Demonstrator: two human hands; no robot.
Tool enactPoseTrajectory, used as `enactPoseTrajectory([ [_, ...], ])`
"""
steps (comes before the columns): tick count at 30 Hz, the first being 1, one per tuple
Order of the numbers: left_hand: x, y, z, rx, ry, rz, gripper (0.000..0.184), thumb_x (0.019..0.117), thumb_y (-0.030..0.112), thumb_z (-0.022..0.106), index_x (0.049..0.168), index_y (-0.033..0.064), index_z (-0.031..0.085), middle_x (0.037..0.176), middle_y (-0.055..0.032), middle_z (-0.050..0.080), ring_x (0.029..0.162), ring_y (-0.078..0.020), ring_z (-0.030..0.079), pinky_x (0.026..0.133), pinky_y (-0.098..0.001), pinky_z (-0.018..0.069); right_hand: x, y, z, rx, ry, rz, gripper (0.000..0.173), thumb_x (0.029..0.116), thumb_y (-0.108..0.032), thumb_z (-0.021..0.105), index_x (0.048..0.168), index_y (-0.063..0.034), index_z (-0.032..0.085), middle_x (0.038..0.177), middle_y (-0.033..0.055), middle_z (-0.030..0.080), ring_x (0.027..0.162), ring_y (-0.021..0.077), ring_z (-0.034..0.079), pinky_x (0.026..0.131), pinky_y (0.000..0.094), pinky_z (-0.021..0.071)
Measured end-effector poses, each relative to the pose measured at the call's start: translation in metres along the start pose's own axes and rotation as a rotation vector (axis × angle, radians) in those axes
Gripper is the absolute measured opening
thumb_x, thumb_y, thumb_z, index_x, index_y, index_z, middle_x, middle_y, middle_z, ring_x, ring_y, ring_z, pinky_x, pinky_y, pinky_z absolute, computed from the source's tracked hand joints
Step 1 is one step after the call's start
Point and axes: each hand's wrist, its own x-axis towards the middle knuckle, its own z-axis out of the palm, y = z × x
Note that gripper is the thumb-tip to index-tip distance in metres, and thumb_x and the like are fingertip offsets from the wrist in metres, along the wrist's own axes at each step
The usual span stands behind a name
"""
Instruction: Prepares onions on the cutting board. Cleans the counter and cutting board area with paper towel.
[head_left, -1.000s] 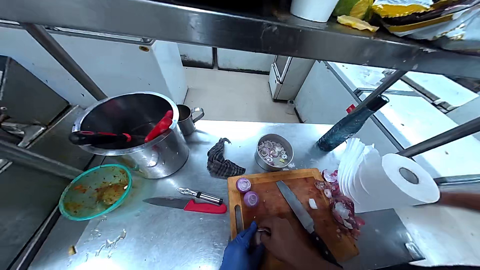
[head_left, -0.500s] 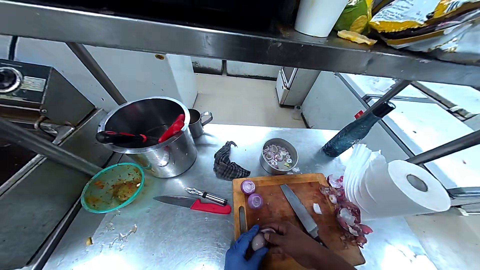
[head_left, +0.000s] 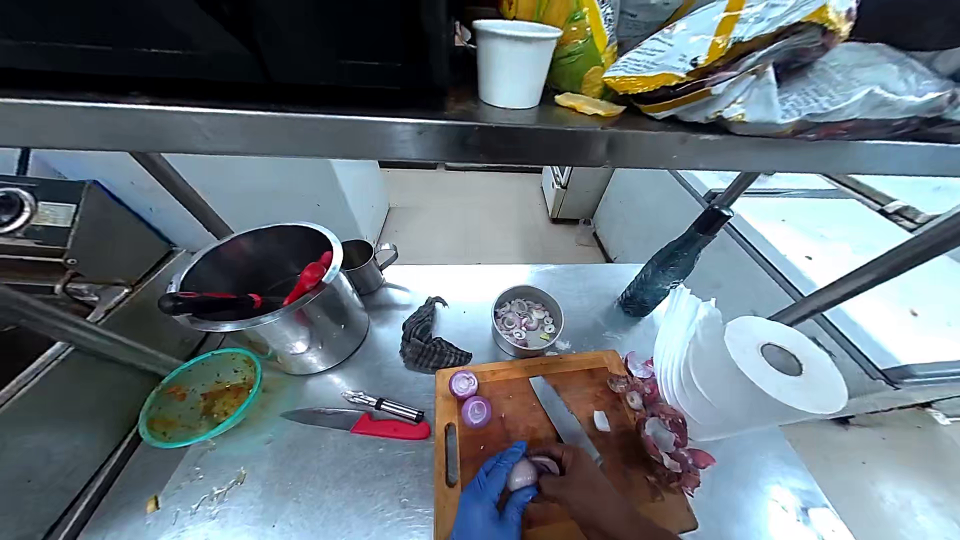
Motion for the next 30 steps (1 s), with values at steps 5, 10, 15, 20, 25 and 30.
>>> enactPoseTrajectory([
  [5, 0.015, 0.026, 0.026, -0.125, 0.016, -0.067, 0.047, 0.0961, 0.024, 0.071, 0.134, -0.0015, 0.063, 0.134, -0.0123, 0.068, 0.122, -0.0157, 0.066, 0.106, -0.0335, 0.0542, -0.025, -0.010, -0.027, 0.553, -0.034, 0.108, 0.024, 0.1000, 0.004, 0.049, 0.123, -0.0002, 0.056, 0.106, 0.0133, 0.070, 0.093, 0.0240, 0.072, 0.084, 0.0410, 0.0617],
  [10, 0.028, 0.063, 0.039, 0.138, -0.129, -0.098, 0.046, 0.0903, 0.022, 0.076, 0.131, 0.0021, 0.066, 0.130, -0.0119, 0.069, 0.118, -0.0194, 0.068, 0.104, -0.0364, 0.0545, -0.031, 0.012, -0.066, 0.201, -0.094, -0.179, 0.031, 0.1020, -0.019, 0.064, 0.128, -0.0029, 0.066, 0.111, 0.0066, 0.073, 0.095, 0.0140, 0.071, 0.086, 0.0324, 0.0606],
  [15, 0.034, 0.102, 0.038, 0.377, -0.239, -0.232, 0.062, 0.0869, 0.027, 0.080, 0.141, 0.0027, 0.061, 0.127, -0.0203, 0.069, 0.113, -0.0353, 0.070, 0.099, -0.0528, 0.0554, -0.040, 0.011, -0.082, -0.191, -0.148, -0.391, 0.038, 0.1063, -0.020, 0.054, 0.140, -0.0050, 0.062, 0.128, 0.0079, 0.071, 0.112, 0.0092, 0.067, 0.101, 0.0310, 0.0530],
  [20, 0.023, 0.110, 0.036, 0.312, -0.130, -0.204, 0.061, 0.0844, 0.022, 0.083, 0.139, 0.0026, 0.063, 0.128, -0.0169, 0.070, 0.115, -0.0280, 0.071, 0.102, -0.0471, 0.0561, -0.047, 0.013, -0.083, 0.094, -0.239, -0.369, 0.038, 0.1035, -0.011, 0.056, 0.140, -0.0033, 0.062, 0.133, 0.0071, 0.069, 0.112, 0.0084, 0.067, 0.097, 0.0279, 0.0553],
  [25, 0.012, 0.117, 0.047, 0.289, -0.105, -0.178, 0.059, 0.0857, 0.017, 0.081, 0.138, -0.0024, 0.062, 0.130, -0.0199, 0.069, 0.117, -0.0298, 0.069, 0.103, -0.0457, 0.0549, -0.061, 0.013, -0.075, 0.468, -0.230, -0.124, 0.033, 0.1018, -0.003, 0.056, 0.135, 0.0001, 0.062, 0.121, 0.0105, 0.071, 0.103, 0.0175, 0.071, 0.089, 0.0364, 0.0611],
  [30, 0.010, 0.119, 0.050, 0.258, -0.165, -0.181, 0.059, 0.0840, 0.014, 0.082, 0.138, -0.0007, 0.062, 0.131, -0.0191, 0.068, 0.117, -0.0276, 0.070, 0.103, -0.0444, 0.0557, -0.064, 0.027, -0.077, 0.199, -0.118, -0.332, 0.036, 0.0944, -0.003, 0.061, 0.129, -0.0014, 0.069, 0.113, 0.0076, 0.075, 0.097, 0.0095, 0.071, 0.086, 0.0298, 0.0589],
])
